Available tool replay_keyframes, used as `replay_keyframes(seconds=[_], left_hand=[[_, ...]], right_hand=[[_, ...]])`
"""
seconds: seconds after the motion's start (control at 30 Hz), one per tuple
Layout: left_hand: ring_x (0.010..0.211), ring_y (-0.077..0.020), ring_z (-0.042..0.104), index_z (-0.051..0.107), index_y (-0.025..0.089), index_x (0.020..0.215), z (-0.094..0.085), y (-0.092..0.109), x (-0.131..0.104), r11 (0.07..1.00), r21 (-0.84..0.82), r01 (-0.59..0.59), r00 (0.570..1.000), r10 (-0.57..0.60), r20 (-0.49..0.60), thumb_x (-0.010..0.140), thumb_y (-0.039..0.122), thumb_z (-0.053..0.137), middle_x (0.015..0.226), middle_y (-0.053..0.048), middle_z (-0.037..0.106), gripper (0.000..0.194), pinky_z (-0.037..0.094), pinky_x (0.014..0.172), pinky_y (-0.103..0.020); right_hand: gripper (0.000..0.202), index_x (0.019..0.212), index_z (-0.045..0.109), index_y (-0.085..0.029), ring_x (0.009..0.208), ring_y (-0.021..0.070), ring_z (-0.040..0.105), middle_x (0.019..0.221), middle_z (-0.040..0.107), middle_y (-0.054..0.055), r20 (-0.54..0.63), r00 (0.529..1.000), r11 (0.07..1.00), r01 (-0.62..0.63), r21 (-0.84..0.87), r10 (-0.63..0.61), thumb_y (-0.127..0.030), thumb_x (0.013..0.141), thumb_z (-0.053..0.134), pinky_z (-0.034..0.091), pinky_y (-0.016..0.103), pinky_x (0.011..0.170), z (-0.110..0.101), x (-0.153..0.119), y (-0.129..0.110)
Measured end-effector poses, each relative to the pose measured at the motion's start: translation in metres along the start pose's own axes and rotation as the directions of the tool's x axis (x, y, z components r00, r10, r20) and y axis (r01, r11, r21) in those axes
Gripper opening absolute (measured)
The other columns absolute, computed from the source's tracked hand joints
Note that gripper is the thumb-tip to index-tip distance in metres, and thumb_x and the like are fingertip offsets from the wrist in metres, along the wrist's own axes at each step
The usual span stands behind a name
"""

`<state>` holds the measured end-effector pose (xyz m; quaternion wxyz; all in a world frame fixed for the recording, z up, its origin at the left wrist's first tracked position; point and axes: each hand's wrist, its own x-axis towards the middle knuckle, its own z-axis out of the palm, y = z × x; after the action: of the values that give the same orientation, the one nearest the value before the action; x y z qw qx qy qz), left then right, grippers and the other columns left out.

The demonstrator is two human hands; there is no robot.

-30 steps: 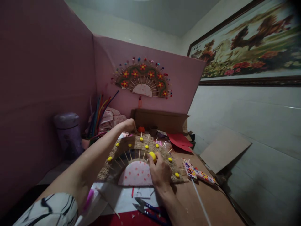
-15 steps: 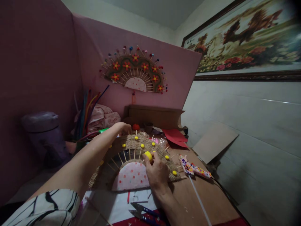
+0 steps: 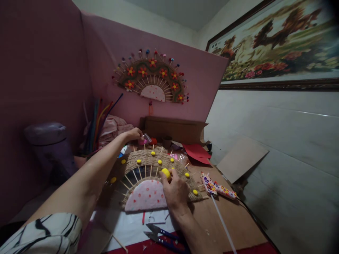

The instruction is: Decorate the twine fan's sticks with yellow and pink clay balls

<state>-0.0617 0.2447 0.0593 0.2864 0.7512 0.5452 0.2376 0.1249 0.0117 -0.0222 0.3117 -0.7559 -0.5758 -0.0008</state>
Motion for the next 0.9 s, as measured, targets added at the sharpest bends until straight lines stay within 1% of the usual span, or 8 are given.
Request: replay_keyframes(seconds=[0.13,0.2,0.3,0.43,0.53,0.67,0.8,0.9], left_hand=[[0.047,-0.0081,0.045,0.057,0.013,0.061,-0.011,-0.002,-0.011,0.989,-0.148,0.008,0.995,-0.022,-0.095,0.056,0.029,0.074,0.048,0.003,0.05,0.024,0.037,0.049,-0.022],[0.046,-0.008,0.046,0.058,0.012,0.065,-0.014,0.0,-0.019,0.959,-0.281,0.035,0.991,-0.069,-0.112,0.059,0.03,0.075,0.05,0.001,0.052,0.025,0.038,0.048,-0.022],[0.047,-0.0072,0.049,0.058,0.012,0.069,-0.018,0.006,-0.032,0.859,-0.51,0.044,0.986,-0.121,-0.119,0.062,0.024,0.076,0.053,0.001,0.054,0.022,0.041,0.05,-0.022],[0.057,-0.0084,0.056,0.06,0.011,0.075,-0.025,0.012,-0.052,0.76,-0.65,-0.007,0.985,-0.106,-0.134,0.066,0.014,0.072,0.062,0.0,0.058,0.015,0.048,0.06,-0.023],[0.062,-0.0106,0.059,0.062,0.009,0.076,-0.029,0.014,-0.068,0.767,-0.642,-0.015,0.992,-0.071,-0.108,0.066,0.013,0.071,0.066,-0.003,0.061,0.014,0.05,0.064,-0.026],[0.06,-0.011,0.058,0.065,0.009,0.074,-0.028,0.018,-0.103,0.844,-0.537,0.005,0.996,-0.052,-0.071,0.068,0.015,0.069,0.065,-0.004,0.062,0.009,0.049,0.064,-0.027],[0.059,-0.0116,0.058,0.067,0.011,0.068,-0.025,0.023,-0.148,0.916,-0.395,0.071,0.997,-0.047,0.068,0.064,0.016,0.072,0.06,-0.002,0.061,0.008,0.049,0.063,-0.027],[0.056,-0.0122,0.057,0.069,0.011,0.068,-0.025,0.021,-0.183,0.938,-0.324,0.127,0.978,-0.063,0.2,0.06,0.018,0.074,0.059,-0.002,0.062,0.012,0.05,0.06,-0.027]], right_hand=[[0.032,0.092,0.062,-0.025,0.064,0.0209,0.063,0.071,0.071,0.004,0.009,1.0,1.0,0.0,0.004,0.0,-0.053,0.087,0.047,0.025,0.026,0.054,-0.001,0.0,0.0],[0.032,0.092,0.062,-0.025,0.064,0.0206,0.063,0.071,0.071,0.004,0.012,1.0,1.0,0.0,0.005,0.0,-0.053,0.087,0.047,0.025,0.026,0.055,-0.001,-0.001,0.0],[0.034,0.092,0.062,-0.025,0.064,0.0206,0.062,0.072,0.071,0.004,0.011,1.0,1.0,-0.005,-0.005,0.005,-0.054,0.087,0.046,0.025,0.026,0.054,-0.001,-0.001,0.0],[0.036,0.092,0.063,-0.024,0.065,0.0205,0.062,0.071,0.07,0.004,0.009,1.0,1.0,-0.004,-0.01,0.004,-0.056,0.086,0.045,0.025,0.026,0.054,-0.001,-0.001,0.001],[0.039,0.092,0.063,-0.023,0.066,0.0208,0.063,0.073,0.07,0.004,0.002,1.0,1.0,0.011,-0.014,-0.011,-0.057,0.086,0.044,0.025,0.027,0.054,-0.001,-0.002,0.003],[0.043,0.094,0.064,-0.022,0.068,0.0208,0.062,0.076,0.07,0.005,0.014,1.0,1.0,0.015,-0.012,-0.015,-0.057,0.087,0.041,0.027,0.026,0.055,-0.002,-0.003,0.005],[0.044,0.094,0.065,-0.021,0.07,0.0208,0.062,0.076,0.069,0.006,0.025,1.0,1.0,0.006,-0.003,-0.006,-0.057,0.087,0.041,0.028,0.027,0.056,-0.003,-0.003,0.004],[0.048,0.094,0.066,-0.02,0.069,0.0213,0.062,0.076,0.069,0.008,0.038,0.999,1.0,0.009,-0.007,-0.008,-0.058,0.087,0.038,0.03,0.028,0.057,-0.005,-0.003,0.004]])
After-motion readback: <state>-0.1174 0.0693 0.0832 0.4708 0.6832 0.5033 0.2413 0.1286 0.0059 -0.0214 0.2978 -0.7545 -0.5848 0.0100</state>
